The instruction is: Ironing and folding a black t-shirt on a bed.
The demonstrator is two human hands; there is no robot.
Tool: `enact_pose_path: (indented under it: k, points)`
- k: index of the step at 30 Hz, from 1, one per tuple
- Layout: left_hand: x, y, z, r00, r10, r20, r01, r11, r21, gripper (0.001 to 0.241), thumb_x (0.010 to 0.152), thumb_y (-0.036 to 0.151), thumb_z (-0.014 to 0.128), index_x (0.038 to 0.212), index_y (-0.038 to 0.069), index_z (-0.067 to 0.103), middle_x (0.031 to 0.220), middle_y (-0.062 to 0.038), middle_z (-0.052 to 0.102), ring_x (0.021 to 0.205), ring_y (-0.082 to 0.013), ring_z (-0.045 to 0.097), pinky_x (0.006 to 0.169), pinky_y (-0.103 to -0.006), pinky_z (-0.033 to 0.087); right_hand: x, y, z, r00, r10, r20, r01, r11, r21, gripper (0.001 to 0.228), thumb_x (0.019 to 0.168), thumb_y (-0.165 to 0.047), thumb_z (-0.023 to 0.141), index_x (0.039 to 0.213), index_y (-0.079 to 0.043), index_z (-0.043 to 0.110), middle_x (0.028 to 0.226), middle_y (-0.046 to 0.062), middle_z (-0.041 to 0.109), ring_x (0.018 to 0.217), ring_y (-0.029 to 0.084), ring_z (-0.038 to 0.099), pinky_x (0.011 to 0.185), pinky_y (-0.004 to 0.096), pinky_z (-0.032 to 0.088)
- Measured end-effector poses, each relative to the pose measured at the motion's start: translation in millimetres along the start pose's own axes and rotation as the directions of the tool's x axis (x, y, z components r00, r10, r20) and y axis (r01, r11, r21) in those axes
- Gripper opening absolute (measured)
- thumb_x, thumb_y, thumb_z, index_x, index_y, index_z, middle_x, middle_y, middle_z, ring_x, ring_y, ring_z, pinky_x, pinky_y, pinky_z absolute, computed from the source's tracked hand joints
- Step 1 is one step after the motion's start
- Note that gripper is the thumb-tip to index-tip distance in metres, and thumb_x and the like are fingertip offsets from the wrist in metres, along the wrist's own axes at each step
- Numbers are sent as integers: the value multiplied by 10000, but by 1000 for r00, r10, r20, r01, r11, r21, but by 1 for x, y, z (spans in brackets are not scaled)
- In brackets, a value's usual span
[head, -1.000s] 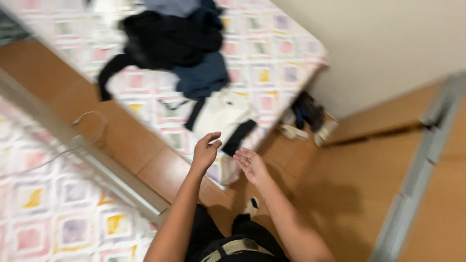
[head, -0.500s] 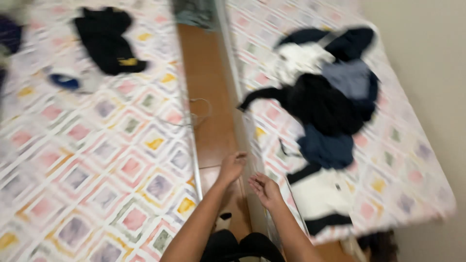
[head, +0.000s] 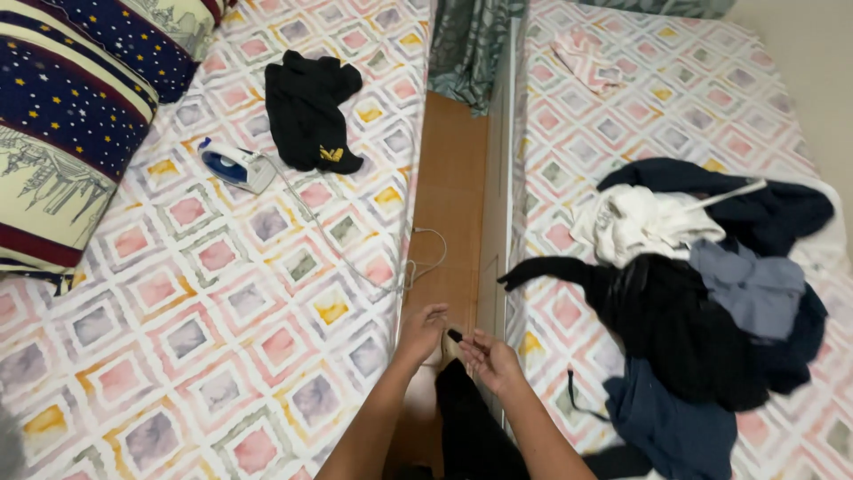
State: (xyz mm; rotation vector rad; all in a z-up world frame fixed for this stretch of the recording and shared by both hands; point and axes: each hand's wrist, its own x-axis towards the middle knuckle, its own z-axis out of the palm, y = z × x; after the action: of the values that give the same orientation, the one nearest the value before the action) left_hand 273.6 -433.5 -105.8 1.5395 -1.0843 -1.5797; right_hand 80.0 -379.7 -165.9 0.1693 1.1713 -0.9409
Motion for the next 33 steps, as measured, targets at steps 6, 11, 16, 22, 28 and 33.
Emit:
enact_pose_path:
  k: [6, 11, 16, 22, 28, 33]
  points:
    - [136, 21, 17, 998, 53, -17, -53, 997, -59, 344, 941, 115, 598, 1251, -9, 682, 1125, -110, 766, 1001, -156, 725, 872, -310, 584, 101, -115, 35, 994, 19, 105, -19, 1000, -1, 257, 966, -122, 569, 1211, -53, 599, 1082, 131, 702, 1019, 277, 682, 903, 391, 538]
    - [260, 67, 31, 984, 155, -86, -133, 966, 221, 311, 931, 137, 650, 1214, 27, 720, 1032, -112, 789, 923, -180, 749, 849, -304, 585, 181, -247, 53, 980, -37, 198, 36, 999, 11, 235, 953, -112, 593, 1168, -20, 612, 1047, 181, 715, 932, 281, 675, 830, 401, 537]
    - [293, 122, 15, 976, -19, -216, 32, 998, 53, 319, 957, 133, 627, 1251, 38, 709, 1015, -128, 771, 901, -187, 705, 822, -312, 551, 244, -309, 94, 977, -72, 202, 51, 993, 108, 157, 988, -66, 607, 1135, -13, 587, 1034, 152, 685, 972, 290, 686, 892, 402, 565]
    - [360, 150, -17, 935, -131, -331, 86, 985, -149, 312, 974, 124, 616, 1248, -6, 689, 1029, -102, 767, 878, -158, 703, 758, -274, 516, 271, -338, 196, 937, 43, 347, -31, 999, -40, 246, 937, -18, 543, 1172, -4, 618, 1072, 177, 727, 1026, 295, 696, 931, 378, 562]
    - [459, 140, -71, 894, -147, -422, 7, 948, -317, 320, 954, 83, 558, 1239, 14, 688, 1156, -50, 738, 923, -152, 723, 748, -278, 546, 330, -382, 297, 898, 127, 421, -73, 987, -142, 234, 957, -28, 533, 1183, 10, 582, 1087, 187, 711, 1035, 317, 711, 950, 408, 562]
    - [565, 56, -154, 621, -275, -734, -4, 935, -353, 370, 883, 106, 630, 1237, 35, 710, 1061, -117, 732, 886, -241, 715, 736, -346, 534, 422, -442, 399, 868, 150, 473, -5, 956, -294, 275, 946, -10, 559, 1220, 14, 577, 1091, 190, 717, 1020, 312, 694, 928, 406, 545]
